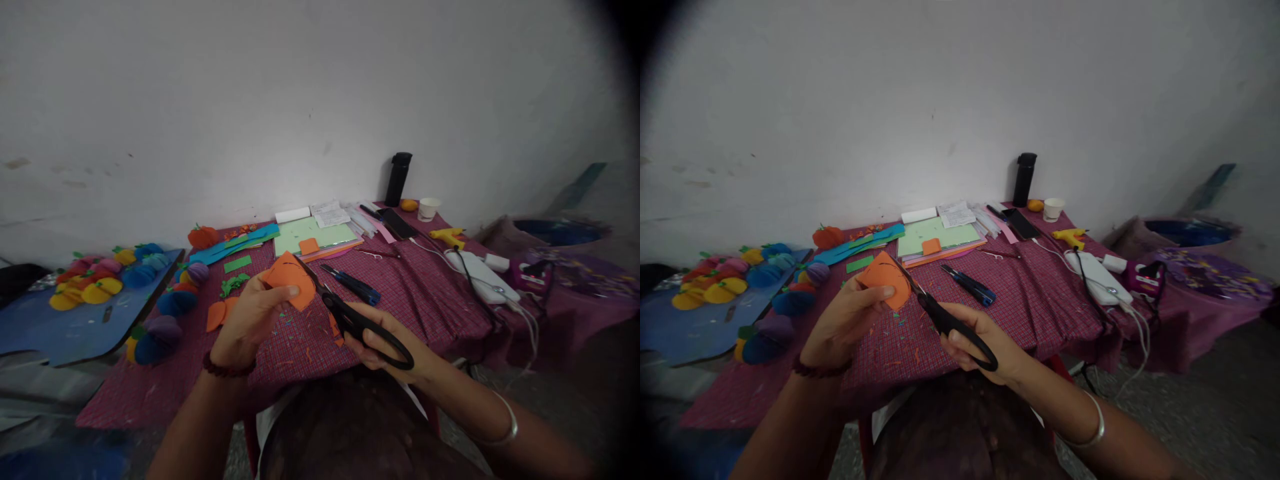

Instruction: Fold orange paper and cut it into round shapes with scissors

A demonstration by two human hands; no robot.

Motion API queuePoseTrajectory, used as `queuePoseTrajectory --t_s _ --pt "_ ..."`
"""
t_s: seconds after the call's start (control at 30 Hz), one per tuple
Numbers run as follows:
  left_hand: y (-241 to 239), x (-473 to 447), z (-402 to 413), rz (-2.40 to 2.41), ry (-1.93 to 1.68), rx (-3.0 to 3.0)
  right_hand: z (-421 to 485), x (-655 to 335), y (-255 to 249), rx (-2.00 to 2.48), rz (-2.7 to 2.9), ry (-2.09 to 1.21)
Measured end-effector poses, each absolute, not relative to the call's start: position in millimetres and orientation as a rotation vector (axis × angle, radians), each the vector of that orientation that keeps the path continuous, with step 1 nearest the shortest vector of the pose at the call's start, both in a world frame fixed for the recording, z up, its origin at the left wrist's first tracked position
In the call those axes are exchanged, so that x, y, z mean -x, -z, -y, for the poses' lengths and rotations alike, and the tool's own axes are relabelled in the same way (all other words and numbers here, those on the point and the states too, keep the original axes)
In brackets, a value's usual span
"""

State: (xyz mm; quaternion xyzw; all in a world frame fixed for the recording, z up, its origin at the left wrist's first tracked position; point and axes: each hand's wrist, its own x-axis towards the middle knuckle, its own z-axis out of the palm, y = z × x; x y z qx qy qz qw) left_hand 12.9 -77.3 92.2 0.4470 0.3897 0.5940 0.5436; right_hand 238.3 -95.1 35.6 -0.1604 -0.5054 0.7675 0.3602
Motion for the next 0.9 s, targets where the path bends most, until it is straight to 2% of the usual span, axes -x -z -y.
queuePoseTrajectory --t_s 0.5,0.9 --pt "-77 -15 84 -0.939 -1.222 -1.131 88 -247 -33 0.433 1.585 -1.825" --pt "-80 -20 87 -0.887 -1.173 -1.013 96 -243 -29 0.442 1.370 -1.931"
